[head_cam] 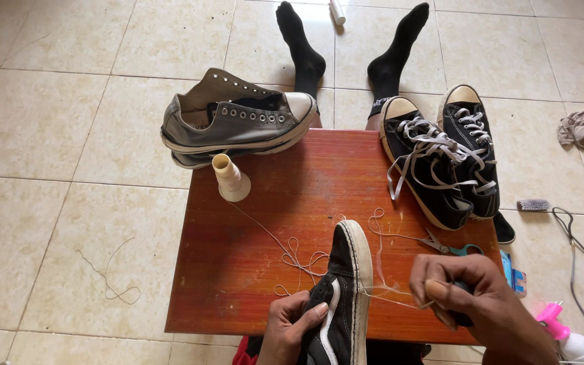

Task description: The person repairs a shoe by sewing the sole back onto the upper using a needle and thread.

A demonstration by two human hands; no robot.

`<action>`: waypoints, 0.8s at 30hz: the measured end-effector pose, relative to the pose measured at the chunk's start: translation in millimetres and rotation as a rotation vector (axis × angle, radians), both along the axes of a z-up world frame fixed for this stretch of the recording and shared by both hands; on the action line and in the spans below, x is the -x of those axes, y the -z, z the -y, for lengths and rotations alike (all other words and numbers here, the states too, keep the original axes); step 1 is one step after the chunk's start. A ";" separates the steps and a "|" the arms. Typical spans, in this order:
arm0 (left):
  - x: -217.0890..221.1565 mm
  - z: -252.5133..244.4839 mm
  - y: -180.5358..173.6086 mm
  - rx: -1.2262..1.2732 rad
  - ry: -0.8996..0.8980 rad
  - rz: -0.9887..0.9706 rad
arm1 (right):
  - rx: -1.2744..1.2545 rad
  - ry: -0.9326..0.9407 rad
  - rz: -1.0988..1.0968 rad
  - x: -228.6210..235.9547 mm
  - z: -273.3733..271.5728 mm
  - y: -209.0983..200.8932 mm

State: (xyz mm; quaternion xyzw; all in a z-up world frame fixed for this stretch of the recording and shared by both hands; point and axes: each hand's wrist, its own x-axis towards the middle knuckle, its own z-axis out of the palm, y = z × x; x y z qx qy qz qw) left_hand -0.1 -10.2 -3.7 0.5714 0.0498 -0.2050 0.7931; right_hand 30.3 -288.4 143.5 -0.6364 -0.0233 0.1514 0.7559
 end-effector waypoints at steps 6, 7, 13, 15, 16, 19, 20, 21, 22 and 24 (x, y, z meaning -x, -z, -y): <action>-1.6 -0.3 3.7 -0.004 0.015 0.020 | -0.209 0.044 0.069 -9.0 0.6 -5.4; -1.5 -0.6 3.3 -0.003 0.013 0.020 | -0.208 0.042 0.069 -11.3 -3.6 -9.5; -1.7 -1.3 1.3 -0.003 0.012 0.017 | -0.256 0.188 0.299 -29.8 -31.1 -43.0; -1.9 -1.4 3.3 0.016 0.012 0.016 | 0.194 0.319 0.376 -38.6 -30.0 -43.9; -2.1 -1.7 2.7 0.016 0.012 0.017 | 0.194 0.318 0.377 -42.8 -32.1 -47.8; -1.2 -2.4 1.9 0.022 0.017 -0.006 | 0.270 0.321 0.344 -56.5 -32.3 -54.0; -1.5 -2.4 2.2 0.021 0.017 0.002 | 0.295 0.231 0.343 -62.9 -28.4 -52.9; -1.7 -2.3 2.5 0.021 0.018 0.011 | 0.320 0.140 0.341 -69.2 -24.3 -52.0; -2.2 -2.5 3.0 0.019 0.019 0.013 | 0.319 0.141 0.343 -73.7 -27.3 -51.5; -2.2 -2.7 3.2 0.026 0.021 0.007 | 0.982 -0.092 0.141 -81.7 -32.5 -50.6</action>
